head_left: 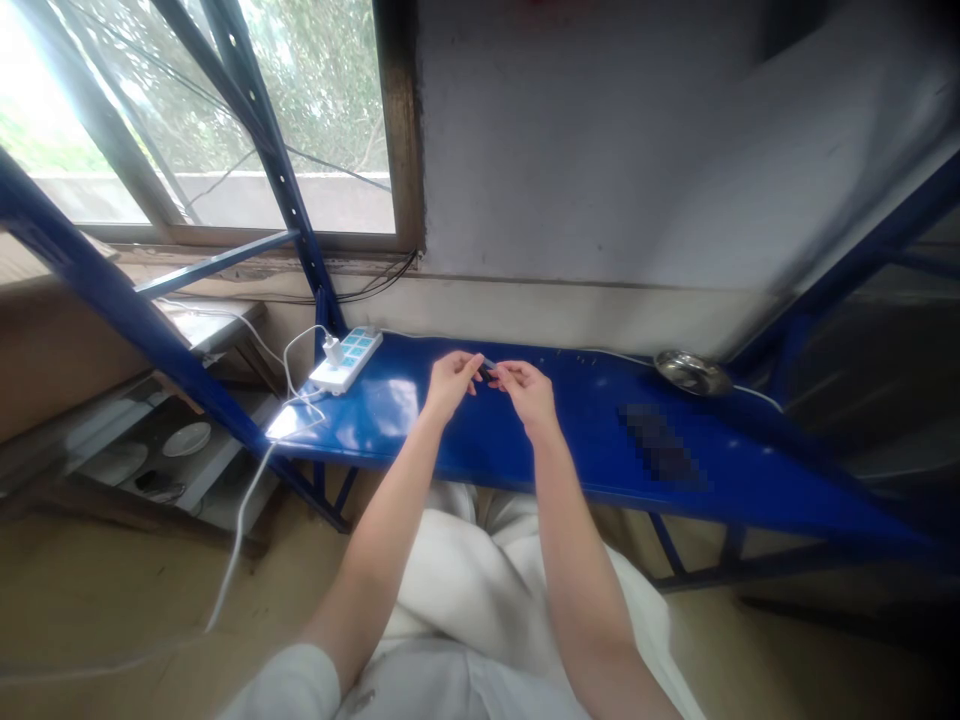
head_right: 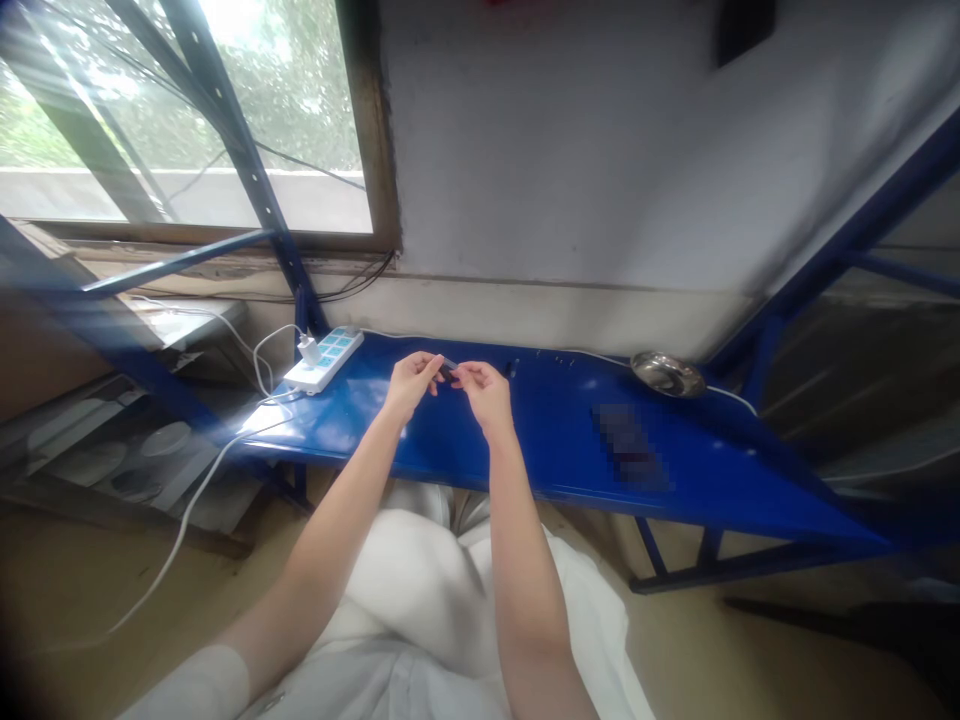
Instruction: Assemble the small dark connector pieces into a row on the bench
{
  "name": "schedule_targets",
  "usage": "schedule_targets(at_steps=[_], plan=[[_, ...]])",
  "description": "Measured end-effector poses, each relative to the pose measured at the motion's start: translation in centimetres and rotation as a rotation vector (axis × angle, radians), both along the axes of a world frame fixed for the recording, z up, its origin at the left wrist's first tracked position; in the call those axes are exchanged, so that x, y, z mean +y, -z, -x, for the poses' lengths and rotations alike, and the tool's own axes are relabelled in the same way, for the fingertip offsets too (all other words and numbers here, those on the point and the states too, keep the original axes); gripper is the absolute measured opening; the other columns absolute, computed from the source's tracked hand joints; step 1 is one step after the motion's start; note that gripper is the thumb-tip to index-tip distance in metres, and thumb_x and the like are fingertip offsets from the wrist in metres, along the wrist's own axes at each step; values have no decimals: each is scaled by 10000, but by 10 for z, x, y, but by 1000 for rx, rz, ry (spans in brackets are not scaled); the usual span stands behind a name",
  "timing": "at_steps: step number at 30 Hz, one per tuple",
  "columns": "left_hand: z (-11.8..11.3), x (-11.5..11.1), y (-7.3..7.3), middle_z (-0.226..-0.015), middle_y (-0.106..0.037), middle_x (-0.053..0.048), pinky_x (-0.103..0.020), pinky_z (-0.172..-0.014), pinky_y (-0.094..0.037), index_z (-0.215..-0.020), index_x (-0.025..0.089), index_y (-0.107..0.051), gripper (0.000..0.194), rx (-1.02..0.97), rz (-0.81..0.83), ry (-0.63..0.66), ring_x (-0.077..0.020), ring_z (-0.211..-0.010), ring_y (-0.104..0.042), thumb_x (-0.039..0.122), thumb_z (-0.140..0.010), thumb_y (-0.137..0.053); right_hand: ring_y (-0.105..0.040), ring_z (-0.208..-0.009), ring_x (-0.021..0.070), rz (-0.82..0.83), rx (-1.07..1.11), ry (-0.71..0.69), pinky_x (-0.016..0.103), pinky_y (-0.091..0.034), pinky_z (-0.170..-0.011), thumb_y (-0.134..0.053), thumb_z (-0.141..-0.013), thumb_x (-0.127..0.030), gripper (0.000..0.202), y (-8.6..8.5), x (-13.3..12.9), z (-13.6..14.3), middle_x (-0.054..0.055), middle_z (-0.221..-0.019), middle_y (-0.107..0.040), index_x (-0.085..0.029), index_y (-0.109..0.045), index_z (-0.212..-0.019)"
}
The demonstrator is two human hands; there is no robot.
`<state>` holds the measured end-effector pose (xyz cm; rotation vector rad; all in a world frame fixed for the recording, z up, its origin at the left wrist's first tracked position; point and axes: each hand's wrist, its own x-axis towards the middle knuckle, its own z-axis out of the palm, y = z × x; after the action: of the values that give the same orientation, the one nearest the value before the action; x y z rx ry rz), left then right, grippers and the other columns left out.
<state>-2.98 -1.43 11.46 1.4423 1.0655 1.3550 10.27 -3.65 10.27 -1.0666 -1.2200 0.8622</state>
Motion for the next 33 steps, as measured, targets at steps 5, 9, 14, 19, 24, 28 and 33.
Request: schedule_targets(at_steps=[5, 9, 14, 19, 24, 28, 33], plan=[[-1, 3, 0, -564, -547, 9, -180, -410, -364, -732, 136, -595, 345, 20, -36, 11, -42, -397, -446, 481, -736, -580, -612, -601, 134, 44, -56, -97, 303, -505, -646, -648, -661, -489, 349, 1, 2, 0, 27, -705, -663, -168, -634, -798], [0, 7, 3, -567, -534, 13, -179, -410, -361, -756, 142, -611, 315, 75, -92, 13, -43, -395, -440, 455, -749, -569, -580, -608, 124, 64, -96, -93, 278, -482, -611, -632, -662, -508, 369, 3, 4, -2, 26, -719, -650, -168, -637, -806], [2, 12, 7, -584, -543, 15, -184, -401, -350, -792, 154, -634, 288, 159, -112, -2, -43, -379, -413, 426, -772, -540, -528, -611, 112, 57, -156, -72, 256, -445, -584, -642, -641, -519, 379, 2, 5, -3, 19, -726, -627, -168, -638, -784], [3, 14, 7, -695, -614, -27, -205, -567, -433, -837, 151, -665, 259, 258, -186, 0, -88, -562, -530, 363, -802, -519, -462, -527, 89, 89, -119, -161, 243, -409, -528, -653, -623, -528, 386, -3, 5, -1, -18, -617, -558, -167, -591, -748], [4, 15, 7, -790, -603, -35, -224, -694, -442, -814, 156, -668, 272, 348, -332, 4, -110, -733, -552, 350, -840, -479, -469, -542, 92, 66, -185, -201, 254, -411, -558, -652, -620, -535, 388, -6, 9, -3, -9, -633, -569, -166, -562, -698], [5, 14, 8, -766, -577, -33, -220, -671, -439, -775, 148, -664, 328, 322, -361, 46, -107, -721, -547, 399, -844, -465, -492, -568, 109, 42, -261, -223, 261, -406, -571, -643, -629, -526, 378, -6, 14, -7, 4, -637, -581, -161, -555, -670], [6, 16, 19, -801, -601, -31, -199, -534, -421, -991, 156, -632, 341, 172, -226, 63, -54, -520, -493, 405, -853, -445, -509, -590, 120, -3, -302, -136, 260, -412, -592, -627, -654, -490, 337, -3, 24, -5, 7, -640, -585, -161, -560, -680]])
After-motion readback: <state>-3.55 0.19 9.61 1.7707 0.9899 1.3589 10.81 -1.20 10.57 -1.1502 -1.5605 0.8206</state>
